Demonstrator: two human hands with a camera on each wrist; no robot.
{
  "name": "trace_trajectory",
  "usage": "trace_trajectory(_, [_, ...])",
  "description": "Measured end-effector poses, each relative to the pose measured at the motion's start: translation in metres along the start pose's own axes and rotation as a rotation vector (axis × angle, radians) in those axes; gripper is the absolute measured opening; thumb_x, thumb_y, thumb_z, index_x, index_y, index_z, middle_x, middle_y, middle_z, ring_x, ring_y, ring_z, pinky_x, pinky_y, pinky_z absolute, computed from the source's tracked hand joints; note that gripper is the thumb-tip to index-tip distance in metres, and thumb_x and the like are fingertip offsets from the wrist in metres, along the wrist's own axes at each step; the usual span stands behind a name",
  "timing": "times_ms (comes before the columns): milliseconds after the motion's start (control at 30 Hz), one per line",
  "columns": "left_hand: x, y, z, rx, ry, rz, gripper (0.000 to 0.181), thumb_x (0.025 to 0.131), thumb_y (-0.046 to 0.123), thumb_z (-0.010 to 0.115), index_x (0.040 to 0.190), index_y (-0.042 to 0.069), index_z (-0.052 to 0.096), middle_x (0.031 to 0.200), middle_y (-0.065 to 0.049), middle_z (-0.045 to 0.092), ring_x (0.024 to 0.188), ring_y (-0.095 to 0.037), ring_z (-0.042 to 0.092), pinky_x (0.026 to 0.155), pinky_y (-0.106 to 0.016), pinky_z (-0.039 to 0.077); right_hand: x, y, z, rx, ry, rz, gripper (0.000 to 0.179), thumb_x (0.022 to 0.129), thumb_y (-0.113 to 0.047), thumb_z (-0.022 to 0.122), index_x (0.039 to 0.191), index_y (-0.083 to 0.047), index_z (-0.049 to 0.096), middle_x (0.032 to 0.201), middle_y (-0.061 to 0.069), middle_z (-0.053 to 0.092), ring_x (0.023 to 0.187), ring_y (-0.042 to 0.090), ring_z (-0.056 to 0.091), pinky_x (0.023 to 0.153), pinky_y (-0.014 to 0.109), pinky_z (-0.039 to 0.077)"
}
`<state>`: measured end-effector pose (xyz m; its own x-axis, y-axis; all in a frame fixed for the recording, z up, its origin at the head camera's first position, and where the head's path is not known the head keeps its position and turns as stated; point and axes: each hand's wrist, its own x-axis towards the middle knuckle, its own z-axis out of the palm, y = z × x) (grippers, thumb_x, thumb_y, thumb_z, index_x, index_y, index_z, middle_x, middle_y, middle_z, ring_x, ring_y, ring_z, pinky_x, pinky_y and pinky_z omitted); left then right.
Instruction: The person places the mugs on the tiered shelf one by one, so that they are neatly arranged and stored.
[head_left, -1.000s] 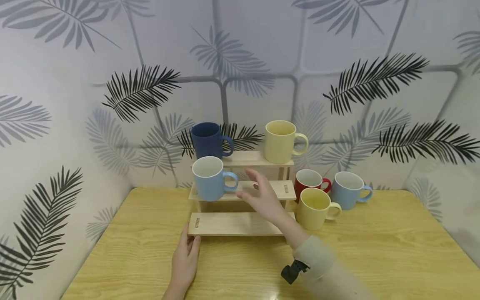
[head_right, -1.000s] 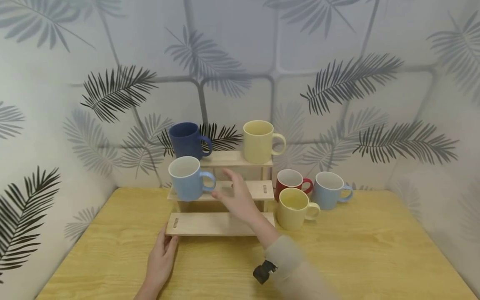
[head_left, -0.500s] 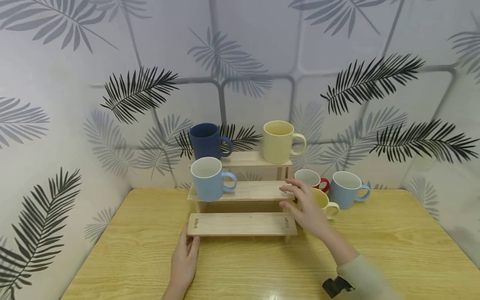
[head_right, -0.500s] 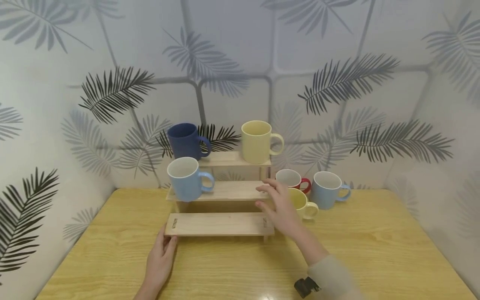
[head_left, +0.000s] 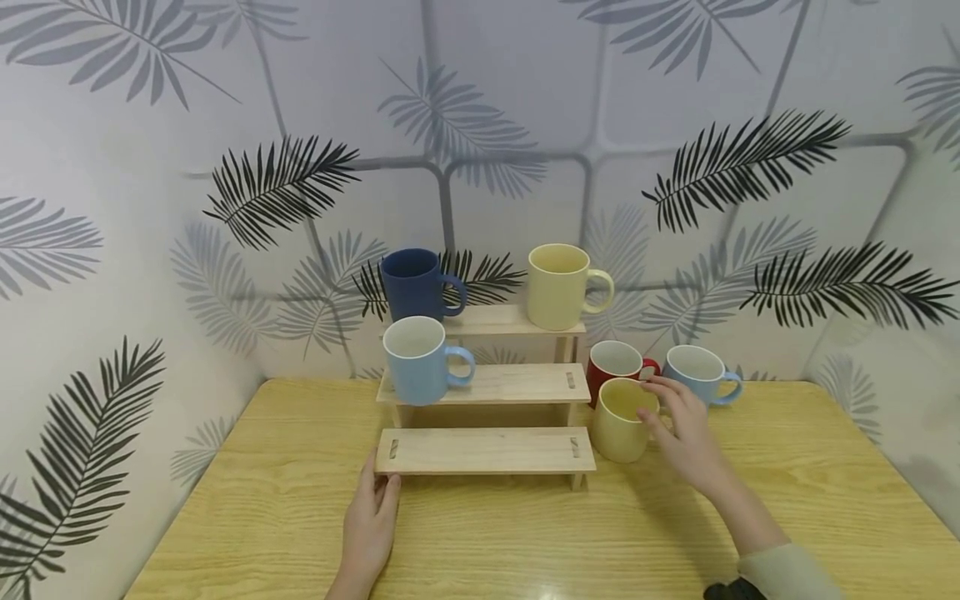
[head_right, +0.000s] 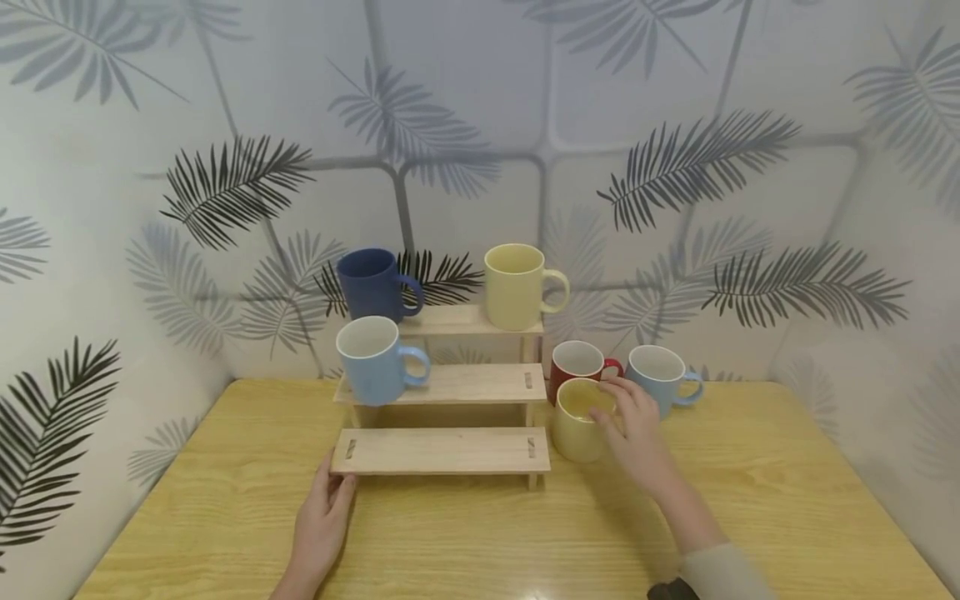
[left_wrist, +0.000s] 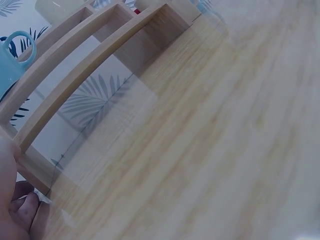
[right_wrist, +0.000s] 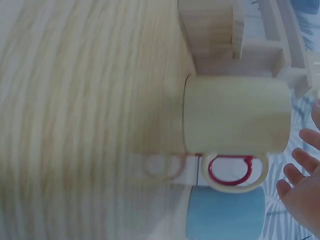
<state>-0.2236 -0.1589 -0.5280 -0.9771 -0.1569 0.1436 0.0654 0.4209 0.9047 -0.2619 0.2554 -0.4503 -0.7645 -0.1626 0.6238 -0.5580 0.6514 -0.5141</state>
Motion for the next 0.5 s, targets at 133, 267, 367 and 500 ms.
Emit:
trace_trajectory(133, [0.0, 0.0, 0.0, 0.002, -0.002, -0.012, 0.064, 0.102, 0.035, 0.045, 0.152, 0.005, 0.018, 0.144, -0.028, 0.037, 0.127, -0.036, 0.044, 0.104, -0.042, 0.041, -0.006, 0.01, -0.006, -0.007, 0.001, 0.027, 0.033, 0.094, -0.006, 0.06, 0.121, 0.011, 0.052, 0.128, 0.031, 0.045, 0.117, 0.05, 0.036, 0.093, 0.066, 0.027])
trace_trajectory(267, [0.001, 0.0, 0.0, 0.002, -0.01, -0.012, 0.064, 0.102, 0.034, 0.044, 0.152, 0.004, 0.017, 0.146, -0.027, 0.035, 0.128, -0.036, 0.043, 0.104, -0.041, 0.04, -0.012, 0.017, -0.009, 0.0, -0.017, 0.06, 0.035, 0.092, -0.007, 0.062, 0.121, 0.011, 0.053, 0.125, 0.03, 0.048, 0.117, 0.048, 0.038, 0.094, 0.067, 0.028])
trace_trajectory(367, [0.001, 0.0, 0.0, 0.006, -0.013, -0.017, 0.063, 0.103, 0.033, 0.044, 0.152, 0.004, 0.017, 0.146, -0.027, 0.034, 0.129, -0.037, 0.042, 0.104, -0.041, 0.04, -0.015, 0.021, -0.01, -0.004, -0.045, 0.095, 0.035, 0.091, -0.006, 0.063, 0.12, 0.011, 0.053, 0.123, 0.03, 0.05, 0.115, 0.047, 0.04, 0.093, 0.066, 0.031])
trace_trajectory(500, [0.001, 0.001, 0.0, 0.012, -0.015, -0.027, 0.063, 0.103, 0.032, 0.044, 0.152, 0.004, 0.017, 0.146, -0.028, 0.033, 0.129, -0.037, 0.042, 0.104, -0.041, 0.04, -0.018, 0.027, -0.009, -0.025, -0.068, 0.139, 0.031, 0.092, -0.006, 0.062, 0.117, 0.01, 0.055, 0.116, 0.028, 0.052, 0.11, 0.044, 0.045, 0.091, 0.062, 0.037])
